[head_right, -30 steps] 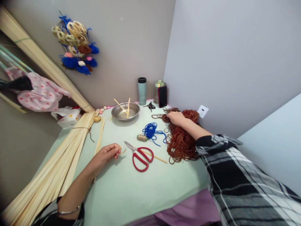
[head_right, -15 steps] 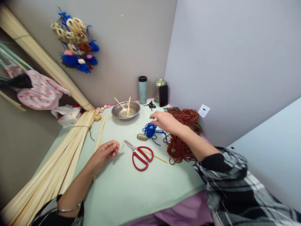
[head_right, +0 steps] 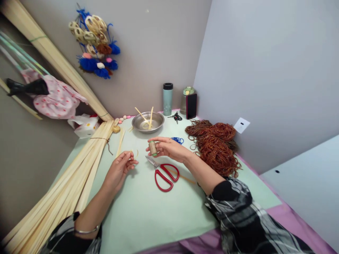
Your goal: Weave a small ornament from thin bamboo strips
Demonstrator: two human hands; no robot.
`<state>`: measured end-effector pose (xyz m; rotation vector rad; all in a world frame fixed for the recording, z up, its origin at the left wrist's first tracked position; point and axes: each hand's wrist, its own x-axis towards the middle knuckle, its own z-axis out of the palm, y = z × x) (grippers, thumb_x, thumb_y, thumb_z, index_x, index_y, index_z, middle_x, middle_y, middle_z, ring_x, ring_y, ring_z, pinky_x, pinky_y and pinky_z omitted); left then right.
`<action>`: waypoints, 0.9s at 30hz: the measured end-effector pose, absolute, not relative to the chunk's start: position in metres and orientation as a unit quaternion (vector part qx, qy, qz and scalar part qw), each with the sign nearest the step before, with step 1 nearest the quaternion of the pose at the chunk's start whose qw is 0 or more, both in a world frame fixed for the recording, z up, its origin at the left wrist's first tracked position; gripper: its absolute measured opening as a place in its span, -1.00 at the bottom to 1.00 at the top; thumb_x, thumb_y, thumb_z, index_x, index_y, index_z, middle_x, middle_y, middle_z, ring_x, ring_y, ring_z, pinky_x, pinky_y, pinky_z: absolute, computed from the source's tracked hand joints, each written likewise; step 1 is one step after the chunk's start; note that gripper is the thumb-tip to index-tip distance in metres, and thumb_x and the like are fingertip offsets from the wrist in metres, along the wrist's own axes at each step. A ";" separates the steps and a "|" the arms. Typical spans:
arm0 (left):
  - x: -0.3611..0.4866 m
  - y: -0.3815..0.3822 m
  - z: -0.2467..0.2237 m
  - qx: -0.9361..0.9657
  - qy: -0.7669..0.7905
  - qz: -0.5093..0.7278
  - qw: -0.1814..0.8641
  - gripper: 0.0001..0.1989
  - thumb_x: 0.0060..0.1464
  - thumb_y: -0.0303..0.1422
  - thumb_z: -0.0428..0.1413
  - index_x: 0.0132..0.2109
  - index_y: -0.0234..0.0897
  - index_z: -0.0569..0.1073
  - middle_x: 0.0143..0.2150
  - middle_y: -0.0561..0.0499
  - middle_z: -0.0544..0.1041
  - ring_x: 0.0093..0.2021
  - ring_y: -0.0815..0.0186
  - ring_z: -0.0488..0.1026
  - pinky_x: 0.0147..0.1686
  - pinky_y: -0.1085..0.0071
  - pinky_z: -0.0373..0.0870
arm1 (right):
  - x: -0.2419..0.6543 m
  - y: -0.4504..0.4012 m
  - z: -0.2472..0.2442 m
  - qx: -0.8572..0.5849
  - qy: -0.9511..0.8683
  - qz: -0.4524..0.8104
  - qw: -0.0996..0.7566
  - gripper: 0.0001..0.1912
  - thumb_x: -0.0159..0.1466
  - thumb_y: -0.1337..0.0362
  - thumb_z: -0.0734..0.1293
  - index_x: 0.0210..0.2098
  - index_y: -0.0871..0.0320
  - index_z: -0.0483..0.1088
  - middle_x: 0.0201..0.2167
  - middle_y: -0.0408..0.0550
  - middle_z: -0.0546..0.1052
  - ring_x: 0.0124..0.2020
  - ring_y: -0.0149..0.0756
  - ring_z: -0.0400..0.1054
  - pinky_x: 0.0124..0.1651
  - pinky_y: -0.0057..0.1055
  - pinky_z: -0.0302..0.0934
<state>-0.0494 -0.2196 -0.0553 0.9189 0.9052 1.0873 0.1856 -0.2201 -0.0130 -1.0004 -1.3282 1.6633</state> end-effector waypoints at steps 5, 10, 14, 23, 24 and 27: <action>-0.047 -0.220 -0.061 0.418 0.422 0.508 0.624 -0.56 -0.08 -0.02 0.32 -0.28 -0.29 0.42 -0.33 0.11 0.41 -0.34 0.39 0.55 -0.46 0.58 0.39 | 0.161 -0.227 -0.031 -0.359 -0.406 0.737 0.404 -0.58 0.20 0.27 0.45 0.03 0.22 0.38 -0.10 0.13 0.60 -0.21 -0.33 0.54 -0.12 -0.38 0.40; -0.045 -0.223 -0.064 0.453 0.422 0.504 0.603 -0.61 0.07 -0.01 0.21 -0.23 -0.25 0.38 -0.13 0.00 0.51 -0.27 0.32 0.60 -0.46 0.53 0.43 | 0.145 -0.230 -0.040 -0.368 -0.473 0.669 0.440 -0.58 0.15 0.24 0.50 -0.04 0.19 0.40 -0.22 0.00 0.60 -0.23 -0.34 0.52 -0.13 -0.38 0.37; -0.042 -0.224 -0.066 0.460 0.409 0.501 0.608 -0.62 0.10 -0.02 0.19 -0.23 -0.25 0.36 -0.08 -0.03 0.52 -0.18 0.28 0.59 -0.40 0.48 0.49 | 0.136 -0.233 -0.038 -0.364 -0.544 0.599 0.462 -0.57 0.16 0.24 0.49 -0.02 0.15 0.38 -0.22 -0.06 0.59 -0.20 -0.32 0.50 -0.05 -0.33 0.35; -0.047 -0.222 -0.061 0.462 0.411 0.499 0.607 -0.68 0.16 -0.10 0.17 -0.33 -0.26 0.33 -0.48 0.18 0.33 -0.61 0.58 0.15 -0.64 0.64 0.06 | 0.147 -0.234 -0.031 -0.403 -0.635 0.488 0.443 -0.50 0.17 0.23 0.47 0.08 0.14 0.35 -0.12 -0.04 0.53 -0.18 -0.33 0.44 -0.08 -0.36 0.31; -0.050 -0.220 -0.059 0.450 0.415 0.511 0.604 -0.68 0.14 -0.12 0.18 -0.33 -0.27 0.33 -0.49 0.18 0.32 -0.61 0.58 0.12 -0.64 0.64 0.03 | 0.152 -0.233 -0.031 -0.417 -0.642 0.482 0.426 -0.51 0.17 0.22 0.47 0.06 0.15 0.36 -0.14 -0.05 0.53 -0.22 -0.34 0.43 -0.12 -0.37 0.31; -0.059 -0.212 -0.058 0.403 0.403 0.543 0.617 -0.68 0.07 -0.15 0.26 -0.30 -0.26 0.34 -0.46 0.18 0.32 -0.59 0.59 0.13 -0.62 0.66 0.03 | 0.168 -0.229 -0.030 -0.444 -0.663 0.483 0.361 -0.62 0.17 0.19 0.47 -0.06 0.19 0.43 -0.25 -0.08 0.55 -0.31 -0.37 0.40 -0.22 -0.41 0.28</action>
